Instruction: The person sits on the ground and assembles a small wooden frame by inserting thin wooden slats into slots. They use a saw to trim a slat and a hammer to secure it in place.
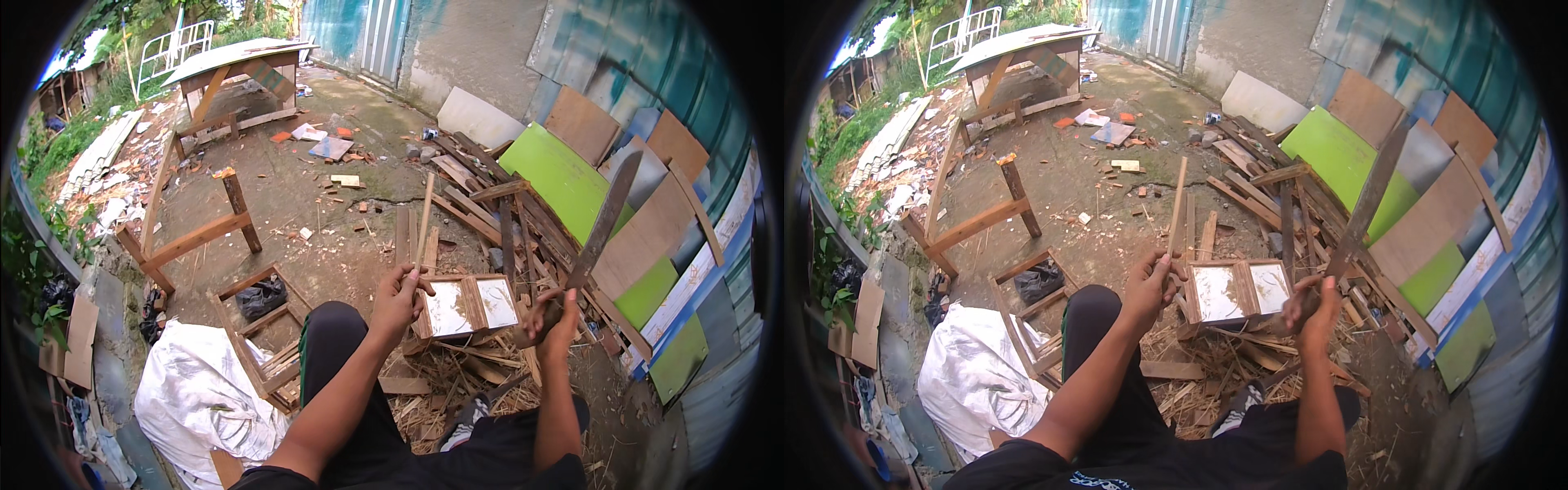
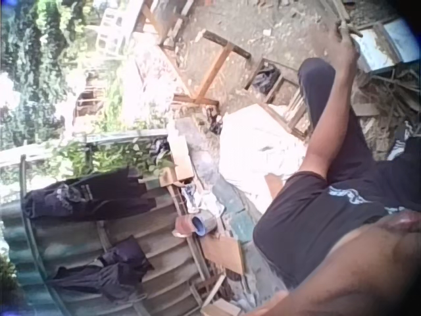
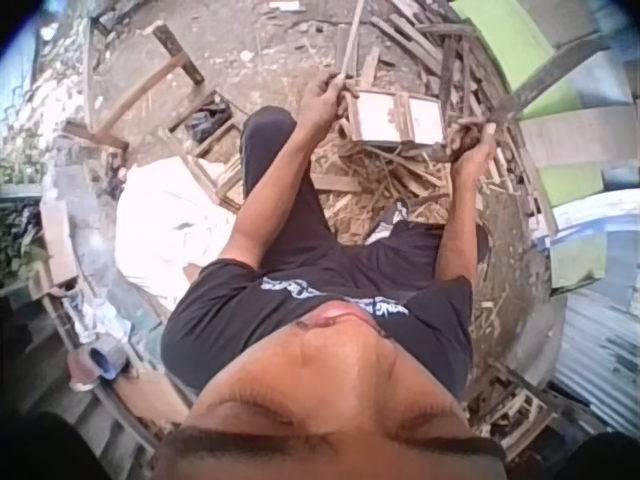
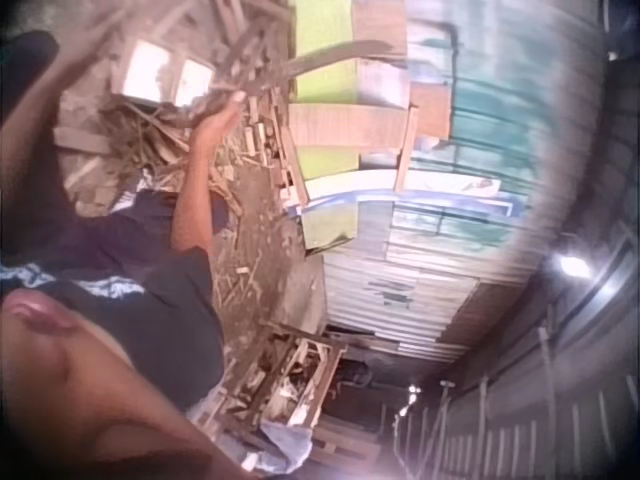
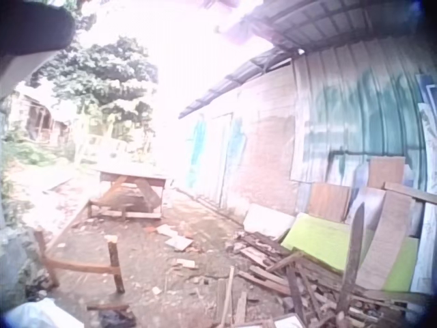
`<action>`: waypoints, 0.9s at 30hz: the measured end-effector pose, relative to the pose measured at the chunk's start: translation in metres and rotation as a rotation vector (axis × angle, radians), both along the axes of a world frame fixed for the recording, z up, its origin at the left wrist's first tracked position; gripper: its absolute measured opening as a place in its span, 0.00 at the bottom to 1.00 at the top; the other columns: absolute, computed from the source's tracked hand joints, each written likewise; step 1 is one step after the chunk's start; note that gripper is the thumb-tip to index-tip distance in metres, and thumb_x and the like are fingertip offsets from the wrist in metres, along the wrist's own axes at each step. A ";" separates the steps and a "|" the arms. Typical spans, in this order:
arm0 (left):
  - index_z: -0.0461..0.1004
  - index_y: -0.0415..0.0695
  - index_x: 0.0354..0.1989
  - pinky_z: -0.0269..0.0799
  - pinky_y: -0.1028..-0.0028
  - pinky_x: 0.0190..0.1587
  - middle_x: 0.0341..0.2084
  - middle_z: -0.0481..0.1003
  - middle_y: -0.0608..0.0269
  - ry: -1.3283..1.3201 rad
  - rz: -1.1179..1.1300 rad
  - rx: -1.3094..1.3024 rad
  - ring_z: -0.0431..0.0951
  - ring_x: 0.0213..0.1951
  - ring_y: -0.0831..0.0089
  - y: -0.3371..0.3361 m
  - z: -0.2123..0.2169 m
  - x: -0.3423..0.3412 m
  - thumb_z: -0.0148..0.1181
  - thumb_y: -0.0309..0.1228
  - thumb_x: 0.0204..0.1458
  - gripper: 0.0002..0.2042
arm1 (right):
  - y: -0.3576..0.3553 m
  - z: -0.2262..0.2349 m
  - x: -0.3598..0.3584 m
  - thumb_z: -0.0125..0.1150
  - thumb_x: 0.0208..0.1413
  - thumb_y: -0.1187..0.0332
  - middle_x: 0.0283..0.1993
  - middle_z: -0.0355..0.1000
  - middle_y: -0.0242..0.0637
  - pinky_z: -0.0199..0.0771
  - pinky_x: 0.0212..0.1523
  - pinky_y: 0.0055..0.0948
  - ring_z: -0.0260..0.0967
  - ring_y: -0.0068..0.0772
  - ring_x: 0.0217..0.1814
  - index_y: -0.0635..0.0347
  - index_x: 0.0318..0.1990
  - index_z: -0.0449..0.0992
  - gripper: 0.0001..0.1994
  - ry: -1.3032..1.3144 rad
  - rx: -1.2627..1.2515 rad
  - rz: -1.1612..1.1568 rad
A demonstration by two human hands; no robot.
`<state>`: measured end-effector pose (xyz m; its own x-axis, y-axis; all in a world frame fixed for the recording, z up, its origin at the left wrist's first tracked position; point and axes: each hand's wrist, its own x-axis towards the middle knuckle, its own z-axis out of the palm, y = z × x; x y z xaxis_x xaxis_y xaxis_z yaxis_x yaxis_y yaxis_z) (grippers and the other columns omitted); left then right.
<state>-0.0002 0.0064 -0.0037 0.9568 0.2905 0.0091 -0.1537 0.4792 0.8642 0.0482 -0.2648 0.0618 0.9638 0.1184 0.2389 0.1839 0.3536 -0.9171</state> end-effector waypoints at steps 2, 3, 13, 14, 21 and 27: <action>0.71 0.40 0.56 0.54 0.82 0.17 0.28 0.78 0.62 0.026 -0.038 0.042 0.61 0.15 0.86 -0.008 0.003 -0.001 0.47 0.34 0.73 0.13 | -0.021 0.004 0.010 0.49 0.74 0.54 0.18 0.64 0.32 0.64 0.20 0.25 0.63 0.24 0.16 0.66 0.38 0.74 0.22 -0.179 -0.222 -0.013; 0.72 0.40 0.55 0.54 0.82 0.18 0.28 0.78 0.61 0.046 -0.049 0.075 0.62 0.15 0.86 -0.008 0.003 -0.002 0.47 0.34 0.73 0.12 | -0.019 -0.002 0.016 0.49 0.74 0.54 0.18 0.65 0.32 0.64 0.20 0.24 0.64 0.24 0.17 0.67 0.40 0.75 0.22 -0.251 -0.296 -0.020; 0.71 0.37 0.57 0.57 0.82 0.21 0.31 0.77 0.60 0.140 -0.098 0.063 0.63 0.18 0.84 -0.017 -0.014 0.012 0.44 0.31 0.73 0.14 | 0.052 -0.094 0.051 0.62 0.66 0.62 0.23 0.72 0.40 0.70 0.28 0.37 0.72 0.39 0.25 0.64 0.35 0.78 0.13 -0.488 -0.762 0.150; 0.72 0.37 0.56 0.57 0.82 0.21 0.31 0.77 0.61 0.143 -0.071 0.097 0.63 0.18 0.83 -0.018 -0.014 0.014 0.44 0.31 0.73 0.14 | 0.059 -0.088 0.053 0.64 0.65 0.61 0.24 0.73 0.43 0.71 0.29 0.38 0.73 0.44 0.25 0.64 0.36 0.78 0.13 -0.555 -0.818 0.162; 0.80 0.36 0.50 0.58 0.80 0.20 0.23 0.74 0.69 0.246 0.109 0.392 0.66 0.18 0.84 -0.014 -0.022 0.026 0.49 0.21 0.63 0.14 | 0.087 -0.091 0.070 0.68 0.60 0.54 0.30 0.77 0.48 0.75 0.29 0.45 0.78 0.54 0.29 0.61 0.38 0.77 0.17 -0.679 -0.896 0.249; 0.82 0.37 0.53 0.57 0.79 0.21 0.22 0.74 0.72 0.265 0.172 0.424 0.66 0.19 0.85 -0.016 -0.025 0.031 0.51 0.21 0.62 0.16 | 0.094 -0.109 0.089 0.64 0.62 0.50 0.26 0.75 0.46 0.75 0.27 0.46 0.77 0.54 0.27 0.59 0.37 0.76 0.19 -0.816 -0.933 0.200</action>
<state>0.0310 -0.0093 -0.0292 0.8811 0.4669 -0.0757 0.0506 0.0662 0.9965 0.1373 -0.1708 -0.0470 0.5202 0.6902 0.5030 0.8332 -0.2807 -0.4765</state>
